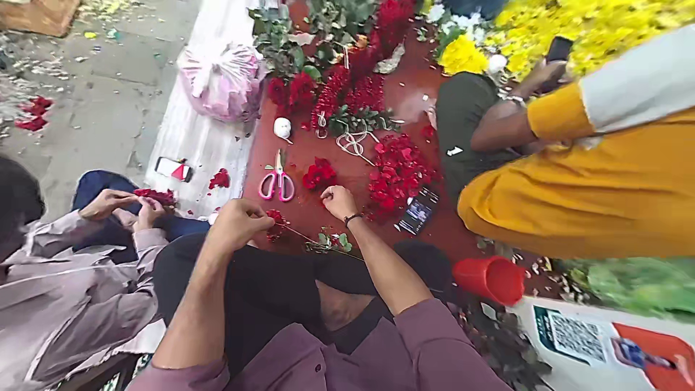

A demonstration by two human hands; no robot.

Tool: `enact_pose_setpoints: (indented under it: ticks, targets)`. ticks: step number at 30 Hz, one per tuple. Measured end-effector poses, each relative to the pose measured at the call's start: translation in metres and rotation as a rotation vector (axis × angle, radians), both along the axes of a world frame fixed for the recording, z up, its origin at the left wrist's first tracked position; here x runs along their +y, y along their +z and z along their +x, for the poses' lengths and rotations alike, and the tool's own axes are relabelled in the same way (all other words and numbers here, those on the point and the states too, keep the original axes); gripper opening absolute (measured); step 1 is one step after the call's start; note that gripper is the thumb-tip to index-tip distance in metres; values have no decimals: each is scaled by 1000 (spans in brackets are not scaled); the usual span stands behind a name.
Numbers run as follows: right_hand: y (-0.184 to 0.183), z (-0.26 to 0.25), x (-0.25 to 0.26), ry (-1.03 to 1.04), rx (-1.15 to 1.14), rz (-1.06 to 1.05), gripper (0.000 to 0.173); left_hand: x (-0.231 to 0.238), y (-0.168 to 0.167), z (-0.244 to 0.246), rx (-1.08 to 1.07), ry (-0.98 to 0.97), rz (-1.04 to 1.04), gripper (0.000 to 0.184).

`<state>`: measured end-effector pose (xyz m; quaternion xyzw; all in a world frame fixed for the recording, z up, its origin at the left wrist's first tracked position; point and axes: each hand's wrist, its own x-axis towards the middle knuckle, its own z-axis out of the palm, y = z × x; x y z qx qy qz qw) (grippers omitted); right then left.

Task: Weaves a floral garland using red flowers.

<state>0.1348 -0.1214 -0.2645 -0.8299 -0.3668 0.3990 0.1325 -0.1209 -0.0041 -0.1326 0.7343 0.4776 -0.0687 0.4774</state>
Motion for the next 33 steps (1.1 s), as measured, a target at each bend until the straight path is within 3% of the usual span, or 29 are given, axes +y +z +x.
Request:
enact_pose_setpoints:
  ticks: [3,6,8,12,19,28,33]
  targets:
    - [19,4,-24,-278,222,145,14,-2,1,4,-14,-9,27,15]
    - [52,-3,-50,-514,451,327,20,-4,2,6,-11,-32,39,15]
    - [72,-6,-64,-567,570,401,29,-5,4,5,-11,-20,35,15]
    - [83,-7,-69,-680,662,470,18,-8,4,1,6,-7,53,18]
    - [75,-5,-63,-650,624,558,13,-3,-5,1,20,23,20,20]
    - [64,-7,-64,-471,575,611,35,-3,-4,-1,-8,56,3,19]
    - [68,-21,-59,-454,501,652,18,-3,-2,0,-6,42,18,18]
